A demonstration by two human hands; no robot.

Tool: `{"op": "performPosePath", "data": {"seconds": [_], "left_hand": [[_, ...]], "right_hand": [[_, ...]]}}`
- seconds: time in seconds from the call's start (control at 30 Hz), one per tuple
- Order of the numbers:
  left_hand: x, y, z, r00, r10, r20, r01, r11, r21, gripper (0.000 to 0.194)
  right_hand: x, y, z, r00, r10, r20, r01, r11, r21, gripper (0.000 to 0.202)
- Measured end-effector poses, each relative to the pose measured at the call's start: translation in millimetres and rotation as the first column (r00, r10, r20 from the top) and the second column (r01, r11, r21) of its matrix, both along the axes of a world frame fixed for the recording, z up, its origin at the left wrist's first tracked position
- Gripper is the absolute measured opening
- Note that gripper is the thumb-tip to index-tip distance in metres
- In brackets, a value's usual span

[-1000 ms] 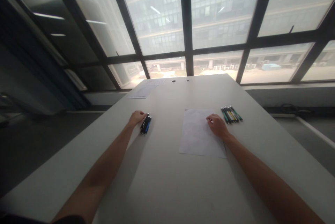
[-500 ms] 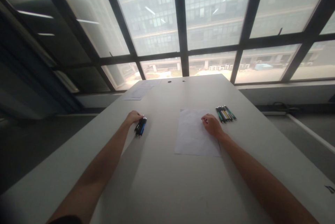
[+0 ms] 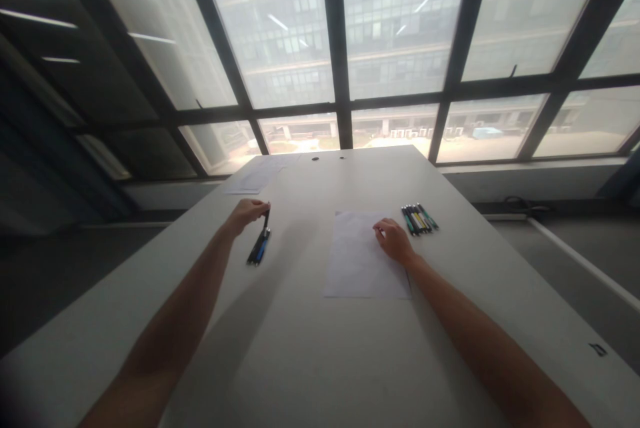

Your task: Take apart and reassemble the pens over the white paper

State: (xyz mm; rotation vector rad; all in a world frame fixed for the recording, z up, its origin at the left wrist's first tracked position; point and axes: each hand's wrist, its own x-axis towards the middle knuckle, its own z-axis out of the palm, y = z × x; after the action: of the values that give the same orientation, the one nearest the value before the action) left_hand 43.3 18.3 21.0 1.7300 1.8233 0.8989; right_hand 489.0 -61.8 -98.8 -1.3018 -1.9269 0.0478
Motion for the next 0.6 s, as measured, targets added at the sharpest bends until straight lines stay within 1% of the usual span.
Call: {"op": "performPosePath", "data": {"seconds": [0.1,0.2,0.27,0.3,0.37,0.4,0.5,0.53,0.57,0.6], "left_hand": [[46,-10,4.2,0.986,-0.121,0.117,0.124,0.992,-0.024,0.032],[93,-13,1.5,0.94,-0.226,0.256,0.256,0.963,-0.09,0.031],[124,-12,-3.8,0.873,-0.3,0.385,0.362,0.927,-0.098,0.029],[140,-12,-7.5,0.822,-0.338,0.457,0.422,0.902,-0.092,0.028],[170,-12,-17.3,0.725,-0.341,0.598,0.479,0.874,-0.082,0.024],[185,-12,-23.4,0.693,-0.315,0.648,0.475,0.876,-0.082,0.023],[223,-16,-44.9,0.627,-0.19,0.755,0.396,0.913,-0.098,0.023],[233,-18,-52.1,0.584,-0.152,0.797,0.355,0.931,-0.082,0.025],[241,-20,-59.0,0.52,-0.15,0.841,0.347,0.937,-0.047,0.027],[247,-21,-65.1,0.45,-0.153,0.88,0.312,0.95,0.006,0.029]], "right_hand": [[-1,-1,3.1,1.0,0.013,-0.015,-0.013,1.0,0.012,0.018],[-3,-2,5.4,0.997,0.026,-0.071,-0.025,1.0,0.008,0.018],[-3,-3,7.2,0.993,0.041,-0.113,-0.042,0.999,-0.008,0.018],[-4,-3,8.3,0.99,0.05,-0.135,-0.052,0.998,-0.017,0.018],[-3,-4,10.0,0.98,0.087,-0.178,-0.096,0.995,-0.04,0.019],[-3,-4,10.5,0.974,0.101,-0.203,-0.112,0.993,-0.044,0.019],[-2,-4,10.4,0.955,0.126,-0.269,-0.146,0.988,-0.055,0.019],[-2,-3,10.1,0.946,0.132,-0.295,-0.156,0.986,-0.061,0.019],[-2,-3,9.7,0.935,0.136,-0.327,-0.168,0.983,-0.072,0.02],[-2,-3,9.4,0.92,0.14,-0.367,-0.184,0.979,-0.088,0.022]]}}
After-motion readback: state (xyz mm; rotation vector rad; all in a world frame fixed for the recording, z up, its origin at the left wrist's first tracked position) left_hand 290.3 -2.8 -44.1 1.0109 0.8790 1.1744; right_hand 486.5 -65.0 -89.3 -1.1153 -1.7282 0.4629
